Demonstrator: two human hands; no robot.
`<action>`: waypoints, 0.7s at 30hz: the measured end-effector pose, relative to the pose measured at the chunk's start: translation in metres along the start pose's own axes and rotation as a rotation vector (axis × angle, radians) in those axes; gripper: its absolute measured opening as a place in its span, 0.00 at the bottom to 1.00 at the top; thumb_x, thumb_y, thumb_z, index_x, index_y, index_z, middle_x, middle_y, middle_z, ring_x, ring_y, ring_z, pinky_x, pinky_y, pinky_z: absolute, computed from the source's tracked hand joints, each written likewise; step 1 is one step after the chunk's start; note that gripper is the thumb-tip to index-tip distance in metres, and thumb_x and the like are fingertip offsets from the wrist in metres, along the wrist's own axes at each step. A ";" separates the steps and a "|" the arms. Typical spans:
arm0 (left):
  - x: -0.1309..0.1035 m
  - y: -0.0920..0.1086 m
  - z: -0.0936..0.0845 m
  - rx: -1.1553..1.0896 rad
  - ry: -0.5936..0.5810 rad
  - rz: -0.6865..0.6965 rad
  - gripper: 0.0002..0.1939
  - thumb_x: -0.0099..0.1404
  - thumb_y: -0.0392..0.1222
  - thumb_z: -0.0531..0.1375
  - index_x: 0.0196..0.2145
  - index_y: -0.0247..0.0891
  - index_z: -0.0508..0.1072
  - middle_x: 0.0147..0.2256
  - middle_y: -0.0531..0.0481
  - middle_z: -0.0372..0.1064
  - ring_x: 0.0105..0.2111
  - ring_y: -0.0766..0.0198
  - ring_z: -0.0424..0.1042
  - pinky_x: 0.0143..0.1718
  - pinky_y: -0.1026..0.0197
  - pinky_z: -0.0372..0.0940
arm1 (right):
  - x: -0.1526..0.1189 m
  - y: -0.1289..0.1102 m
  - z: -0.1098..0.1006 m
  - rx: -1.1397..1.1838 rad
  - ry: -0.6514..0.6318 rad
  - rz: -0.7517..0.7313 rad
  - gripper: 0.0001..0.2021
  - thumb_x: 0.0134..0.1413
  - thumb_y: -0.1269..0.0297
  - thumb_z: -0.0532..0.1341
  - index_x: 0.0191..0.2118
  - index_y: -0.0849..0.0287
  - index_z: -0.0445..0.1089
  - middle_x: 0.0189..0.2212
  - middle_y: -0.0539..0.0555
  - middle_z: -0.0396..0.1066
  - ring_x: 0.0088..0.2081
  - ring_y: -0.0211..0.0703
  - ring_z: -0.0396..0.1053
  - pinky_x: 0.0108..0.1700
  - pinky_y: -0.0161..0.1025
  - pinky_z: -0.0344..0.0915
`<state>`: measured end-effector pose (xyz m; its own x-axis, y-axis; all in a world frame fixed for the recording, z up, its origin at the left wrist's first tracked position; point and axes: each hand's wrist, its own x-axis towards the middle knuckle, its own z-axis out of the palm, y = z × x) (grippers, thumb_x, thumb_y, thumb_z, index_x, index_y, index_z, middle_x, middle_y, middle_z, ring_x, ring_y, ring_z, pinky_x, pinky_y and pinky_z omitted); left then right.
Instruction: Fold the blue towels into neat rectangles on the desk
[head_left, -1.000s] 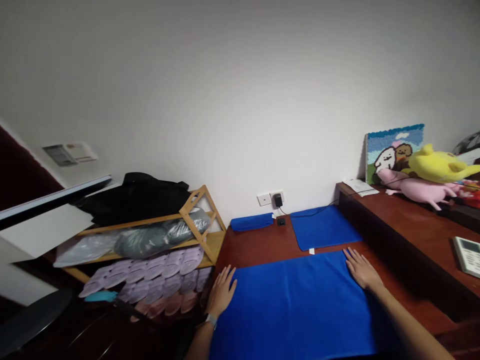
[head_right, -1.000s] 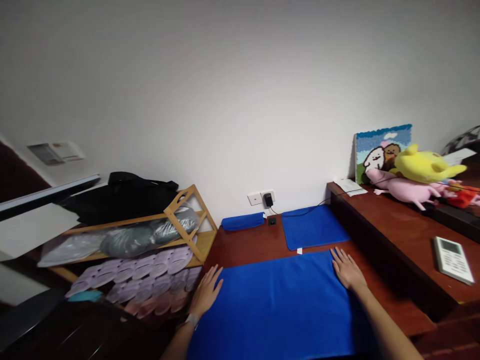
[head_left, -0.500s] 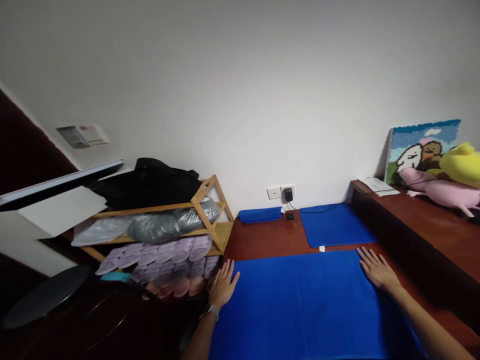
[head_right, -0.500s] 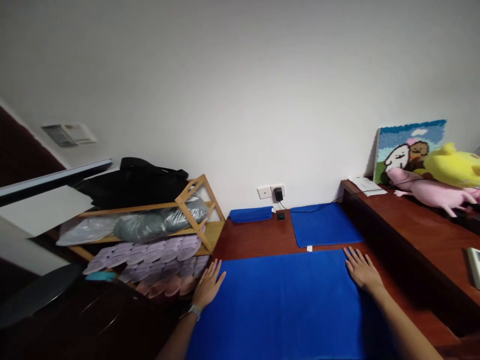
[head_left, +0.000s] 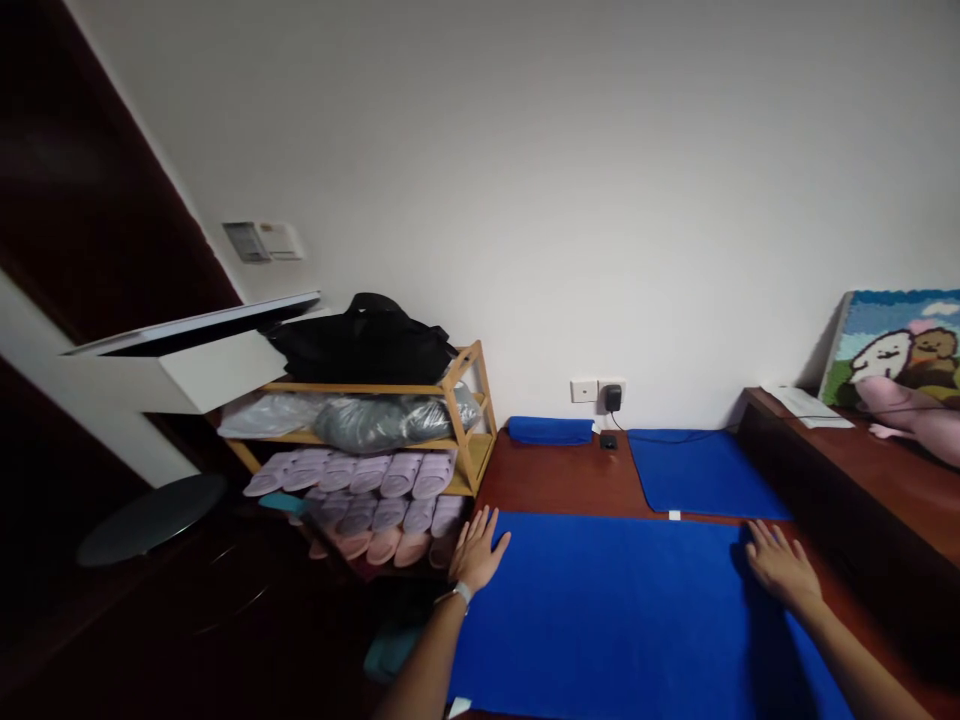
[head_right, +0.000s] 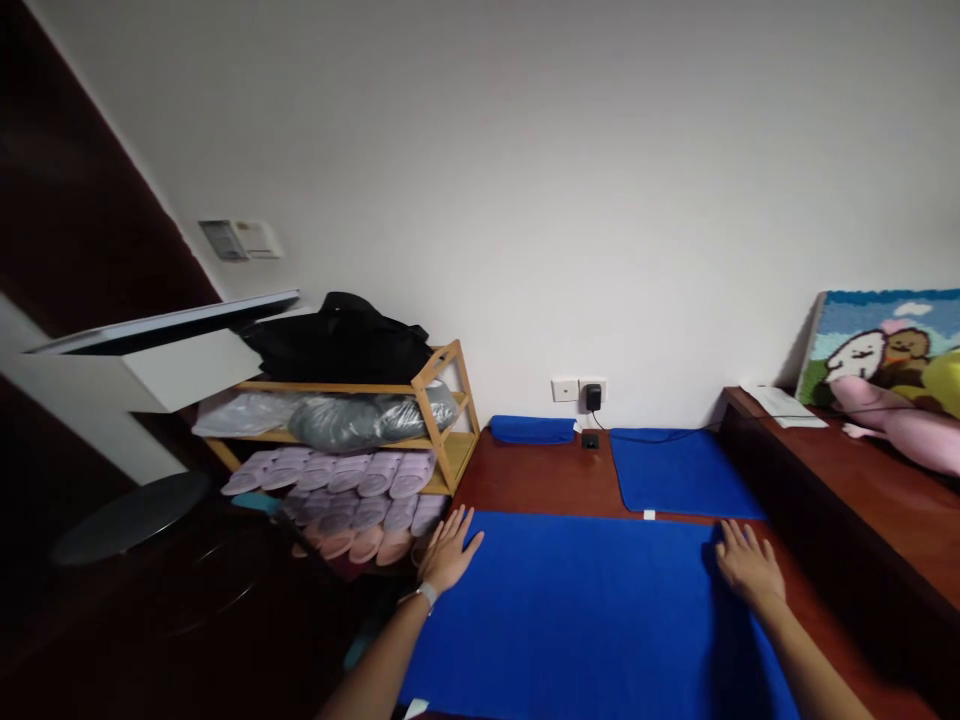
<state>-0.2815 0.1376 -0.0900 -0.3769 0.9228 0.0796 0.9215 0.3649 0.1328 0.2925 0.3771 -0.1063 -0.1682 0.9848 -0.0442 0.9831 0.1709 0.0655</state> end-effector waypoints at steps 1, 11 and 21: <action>-0.001 0.001 0.000 -0.004 0.007 -0.001 0.37 0.75 0.62 0.42 0.73 0.39 0.52 0.73 0.43 0.45 0.73 0.56 0.46 0.72 0.47 0.42 | -0.002 -0.023 -0.009 0.014 0.040 -0.032 0.32 0.66 0.59 0.41 0.71 0.64 0.56 0.72 0.59 0.53 0.73 0.56 0.47 0.72 0.59 0.44; 0.002 -0.002 0.008 -0.018 0.041 0.003 0.36 0.75 0.61 0.43 0.72 0.39 0.53 0.73 0.43 0.46 0.72 0.55 0.47 0.71 0.46 0.43 | -0.074 -0.322 -0.068 0.408 -0.080 -0.705 0.36 0.71 0.47 0.39 0.75 0.64 0.44 0.74 0.58 0.42 0.75 0.49 0.38 0.74 0.51 0.38; 0.010 -0.010 0.022 -0.008 0.099 0.019 0.35 0.75 0.60 0.43 0.72 0.40 0.54 0.73 0.44 0.48 0.72 0.54 0.49 0.71 0.46 0.44 | -0.042 -0.143 -0.013 0.328 -0.007 -0.392 0.35 0.70 0.45 0.39 0.75 0.57 0.45 0.74 0.54 0.45 0.74 0.49 0.39 0.74 0.54 0.39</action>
<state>-0.2928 0.1462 -0.1125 -0.3668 0.9129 0.1791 0.9281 0.3457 0.1384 0.1582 0.3122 -0.1004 -0.5299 0.8480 -0.0096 0.8170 0.5074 -0.2740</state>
